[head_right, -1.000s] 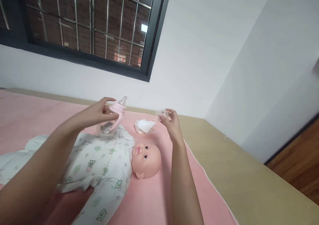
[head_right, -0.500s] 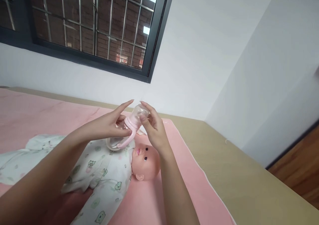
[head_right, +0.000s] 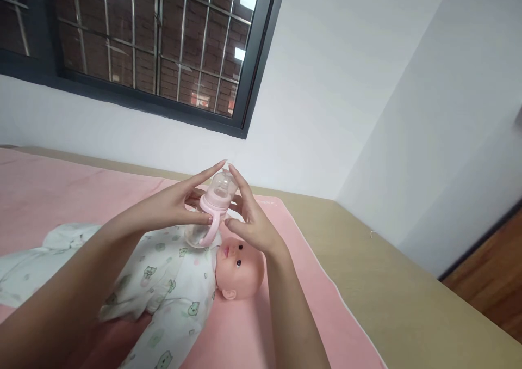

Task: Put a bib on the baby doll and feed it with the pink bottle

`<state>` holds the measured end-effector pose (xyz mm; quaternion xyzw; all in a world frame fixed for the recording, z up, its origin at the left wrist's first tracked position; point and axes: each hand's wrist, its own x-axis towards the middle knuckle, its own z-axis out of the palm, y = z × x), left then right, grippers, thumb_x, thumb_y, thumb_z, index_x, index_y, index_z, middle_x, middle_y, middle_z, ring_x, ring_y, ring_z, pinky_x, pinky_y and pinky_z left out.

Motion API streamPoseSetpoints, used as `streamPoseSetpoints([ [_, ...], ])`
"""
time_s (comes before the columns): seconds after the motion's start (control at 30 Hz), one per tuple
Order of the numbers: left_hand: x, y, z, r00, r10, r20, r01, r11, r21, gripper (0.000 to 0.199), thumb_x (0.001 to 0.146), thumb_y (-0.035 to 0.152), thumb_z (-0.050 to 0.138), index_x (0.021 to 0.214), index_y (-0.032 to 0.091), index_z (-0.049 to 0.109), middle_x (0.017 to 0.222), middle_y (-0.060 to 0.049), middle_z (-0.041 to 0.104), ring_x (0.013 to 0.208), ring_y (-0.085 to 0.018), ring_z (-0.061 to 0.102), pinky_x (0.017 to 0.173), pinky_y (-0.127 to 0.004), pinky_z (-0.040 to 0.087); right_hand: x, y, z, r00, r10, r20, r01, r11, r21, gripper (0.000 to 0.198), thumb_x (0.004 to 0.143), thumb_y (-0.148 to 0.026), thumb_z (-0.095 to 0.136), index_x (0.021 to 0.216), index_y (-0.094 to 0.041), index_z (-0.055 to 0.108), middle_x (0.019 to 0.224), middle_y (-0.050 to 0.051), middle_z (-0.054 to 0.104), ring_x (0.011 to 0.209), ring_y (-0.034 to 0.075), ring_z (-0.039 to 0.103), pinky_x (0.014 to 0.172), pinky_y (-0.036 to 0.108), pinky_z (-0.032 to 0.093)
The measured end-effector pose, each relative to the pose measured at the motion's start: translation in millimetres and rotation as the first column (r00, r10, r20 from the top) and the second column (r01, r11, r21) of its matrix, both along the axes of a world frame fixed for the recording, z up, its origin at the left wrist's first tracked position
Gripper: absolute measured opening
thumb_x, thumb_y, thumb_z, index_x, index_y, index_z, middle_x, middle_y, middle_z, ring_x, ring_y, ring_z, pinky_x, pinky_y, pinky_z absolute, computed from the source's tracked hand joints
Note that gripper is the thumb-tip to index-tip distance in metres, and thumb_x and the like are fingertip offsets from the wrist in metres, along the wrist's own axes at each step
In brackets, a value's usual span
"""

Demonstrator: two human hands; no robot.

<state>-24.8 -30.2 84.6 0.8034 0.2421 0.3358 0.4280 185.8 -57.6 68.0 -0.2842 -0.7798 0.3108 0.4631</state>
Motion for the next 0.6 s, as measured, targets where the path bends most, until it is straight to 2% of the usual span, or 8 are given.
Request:
streamPoseSetpoints([
  [0.07,0.2,1.0,-0.8,0.999,-0.038,0.031,0.039,0.999,-0.03,0.101,0.08,0.026,0.074,0.158,0.04,0.011,0.107,-0.002,0.072,0.091,-0.023,0.07,0.082,-0.037,0.055,1.5,-1.4,0.1,0.999,0.016,0.048,-0.017,1.0,0.01,0.097,0.078,-0.039,0.077,0.154,-0.048,0.017,0.163,0.002,0.025,0.13,0.027,0.055,0.105,0.049,0.05],
  [0.13,1.7,0.6,-0.5,0.997,-0.059,0.057,0.063,0.996,-0.066,0.105,0.077,0.025,0.078,0.158,0.04,0.013,0.111,-0.003,0.072,0.095,-0.026,0.071,0.084,-0.039,0.057,2.2,-2.5,0.2,0.997,0.018,0.077,-0.018,1.0,0.008,0.107,0.074,-0.037,0.082,0.155,-0.049,0.013,0.162,0.004,0.026,0.129,0.027,0.056,0.105,0.05,0.05],
  [0.27,7.4,-2.4,1.0,0.998,0.04,0.047,-0.037,0.997,-0.06,0.104,0.068,0.024,0.083,0.156,0.034,0.029,0.102,-0.004,0.074,0.097,-0.031,0.072,0.084,-0.042,0.058,0.0,-3.4,-0.4,0.999,0.008,0.047,-0.007,1.0,-0.027,0.117,0.065,-0.039,0.088,0.154,-0.049,0.013,0.159,0.005,0.031,0.128,0.028,0.057,0.1,0.048,0.055],
  [0.4,10.9,-2.7,-0.5,0.994,0.097,0.059,-0.096,0.995,-0.019,0.098,0.07,0.028,0.084,0.154,0.035,0.033,0.101,-0.003,0.074,0.096,-0.03,0.072,0.084,-0.042,0.058,-6.0,-3.1,-1.6,0.999,-0.051,-0.018,0.051,0.998,-0.024,0.117,0.06,-0.039,0.091,0.152,-0.048,0.019,0.159,0.005,0.029,0.123,0.027,0.059,0.095,0.044,0.057],
  [0.6,11.5,-1.4,-3.6,0.997,-0.021,0.069,0.027,0.996,-0.089,0.096,0.077,0.025,0.079,0.156,0.032,0.025,0.106,-0.005,0.073,0.097,-0.027,0.071,0.082,-0.037,0.058,-12.0,-1.3,-3.7,0.994,-0.103,-0.027,0.104,0.994,0.015,0.108,0.056,-0.038,0.093,0.146,-0.042,0.032,0.15,0.006,0.039,0.115,0.025,0.062,0.096,0.043,0.056],
])
